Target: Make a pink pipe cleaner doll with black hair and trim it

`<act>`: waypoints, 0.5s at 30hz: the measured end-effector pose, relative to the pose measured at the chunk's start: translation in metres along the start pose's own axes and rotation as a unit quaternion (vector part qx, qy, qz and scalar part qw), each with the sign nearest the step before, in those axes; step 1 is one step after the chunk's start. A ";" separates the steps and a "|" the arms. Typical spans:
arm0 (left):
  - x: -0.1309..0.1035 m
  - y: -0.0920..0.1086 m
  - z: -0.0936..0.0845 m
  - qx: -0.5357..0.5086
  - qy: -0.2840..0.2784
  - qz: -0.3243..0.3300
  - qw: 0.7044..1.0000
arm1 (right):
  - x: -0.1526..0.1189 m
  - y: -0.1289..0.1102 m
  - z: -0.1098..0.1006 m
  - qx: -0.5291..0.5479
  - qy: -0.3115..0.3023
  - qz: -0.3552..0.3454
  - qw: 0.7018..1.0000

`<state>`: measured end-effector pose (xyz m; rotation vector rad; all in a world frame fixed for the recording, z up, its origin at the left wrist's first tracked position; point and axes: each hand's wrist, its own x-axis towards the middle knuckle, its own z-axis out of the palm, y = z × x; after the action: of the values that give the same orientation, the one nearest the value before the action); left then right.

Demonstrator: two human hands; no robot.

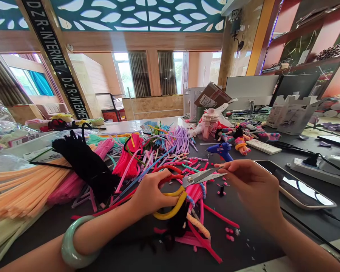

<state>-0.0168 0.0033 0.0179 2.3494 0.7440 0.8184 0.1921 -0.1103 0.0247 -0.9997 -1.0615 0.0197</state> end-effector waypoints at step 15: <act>0.000 -0.002 -0.001 0.018 0.007 0.020 1.000 | -0.001 0.002 -0.002 0.004 -0.007 0.008 1.000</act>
<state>-0.0181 0.0046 0.0169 2.4001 0.7248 0.8449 0.1934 -0.1109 0.0223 -1.0019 -1.0654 0.0438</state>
